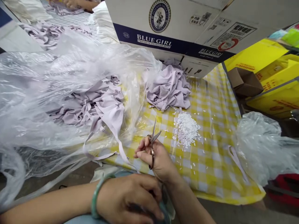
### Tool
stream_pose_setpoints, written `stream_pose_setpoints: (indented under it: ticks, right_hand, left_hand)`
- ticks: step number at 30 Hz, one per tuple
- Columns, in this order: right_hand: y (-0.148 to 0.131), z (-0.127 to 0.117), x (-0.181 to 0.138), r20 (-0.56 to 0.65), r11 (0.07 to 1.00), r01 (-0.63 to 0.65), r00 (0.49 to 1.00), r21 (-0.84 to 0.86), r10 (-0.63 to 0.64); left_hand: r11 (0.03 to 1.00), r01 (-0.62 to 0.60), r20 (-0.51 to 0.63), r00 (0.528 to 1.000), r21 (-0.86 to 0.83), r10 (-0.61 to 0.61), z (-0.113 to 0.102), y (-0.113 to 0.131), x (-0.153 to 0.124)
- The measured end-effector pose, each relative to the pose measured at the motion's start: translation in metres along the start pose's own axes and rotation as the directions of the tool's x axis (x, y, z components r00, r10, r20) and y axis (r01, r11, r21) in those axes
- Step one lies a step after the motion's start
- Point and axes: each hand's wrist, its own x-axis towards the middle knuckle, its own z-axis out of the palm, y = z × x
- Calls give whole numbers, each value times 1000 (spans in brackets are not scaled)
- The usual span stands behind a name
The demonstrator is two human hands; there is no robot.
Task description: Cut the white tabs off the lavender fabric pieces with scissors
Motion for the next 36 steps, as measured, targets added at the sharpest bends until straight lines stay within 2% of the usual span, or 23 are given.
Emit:
stream_pose_setpoints:
  ticks: [2, 3, 4, 5, 7, 8, 9, 10, 12, 14, 16, 17, 18, 19, 21, 23, 25, 28, 31, 33, 34, 35, 36]
  right_hand:
    - [2, -2, 0, -53, 999, 39, 998, -1, -39]
    - [2, -4, 0, -63, 998, 52, 997, -34, -54]
    - [2, -6, 1, -66, 995, 65, 995, -80, -70]
    - [1, -7, 3, -62, 987, 80, 994, -136, -89]
    - [-1, -3, 13, -51, 958, 125, 989, -257, -142]
    - [-3, 1, 22, -51, 936, 161, 981, -313, -186]
    - [-4, 8, 33, -59, 908, 198, 970, -370, -235]
    - [-5, 16, 46, -67, 871, 229, 956, -435, -285]
    - [-6, 35, 76, -82, 751, 246, 926, -613, -370]
    - [-4, 54, 103, -44, 561, 220, 908, -798, -417]
    - [-1, 67, 122, 22, 410, 213, 906, -887, -424]
    - [-1, 70, 126, 48, 387, 226, 907, -894, -418]
    - [-2, 72, 128, 68, 407, 249, 910, -879, -410]
    - [-3, 73, 126, 76, 465, 279, 910, -840, -408]
    - [-11, 70, 116, 74, 629, 354, 901, -692, -427]
    - [-23, 65, 100, 47, 751, 419, 886, -510, -462]
    - [-33, 60, 86, 7, 791, 447, 872, -418, -489]
    - [-34, 58, 80, 20, 733, 419, 874, -536, -485]
    - [-17, 65, 98, 106, 504, 352, 885, -789, -453]
    - [-5, 72, 115, 146, 350, 318, 888, -881, -437]
    - [-2, 75, 123, 152, 321, 310, 888, -895, -435]
    - [0, 77, 129, 147, 337, 313, 887, -888, -437]
    - [-1, 79, 132, 132, 395, 327, 885, -859, -447]
  left_hand:
    - [984, 173, -149, 973, -30, -176, -10, 9, -20]
    - [959, 281, -277, 920, -27, -278, -16, 10, -32]
    - [915, 401, -432, 821, -30, -374, -21, 10, -43]
    - [861, 507, -571, 693, -47, -439, -27, 8, -53]
    - [763, 634, -741, 451, -127, -498, -36, 0, -66]
    - [737, 653, -768, 377, -177, -518, -41, -6, -68]
    - [727, 647, -771, 335, -230, -542, -45, -11, -67]
    - [728, 625, -763, 315, -281, -564, -48, -16, -65]
    - [743, 568, -747, 307, -353, -590, -53, -25, -58]
    - [761, 530, -756, 301, -373, -581, -55, -30, -53]
    - [775, 512, -780, 280, -371, -559, -57, -33, -52]
    - [782, 501, -793, 267, -371, -547, -57, -33, -53]
    - [789, 491, -804, 256, -371, -537, -58, -32, -54]
    - [795, 480, -811, 249, -372, -530, -58, -31, -54]
    - [802, 462, -808, 258, -379, -530, -60, -29, -53]
    - [805, 447, -796, 276, -390, -539, -61, -27, -48]
    - [814, 425, -804, 268, -395, -530, -63, -28, -42]
    - [844, 377, -848, 221, -382, -482, -63, -32, -37]
    - [866, 340, -871, 199, -368, -448, -60, -36, -39]
    - [870, 334, -875, 199, -364, -442, -58, -36, -43]
    - [868, 338, -873, 202, -364, -444, -58, -36, -44]
    - [864, 346, -868, 207, -366, -451, -58, -35, -45]
    - [859, 357, -861, 217, -368, -459, -59, -34, -45]
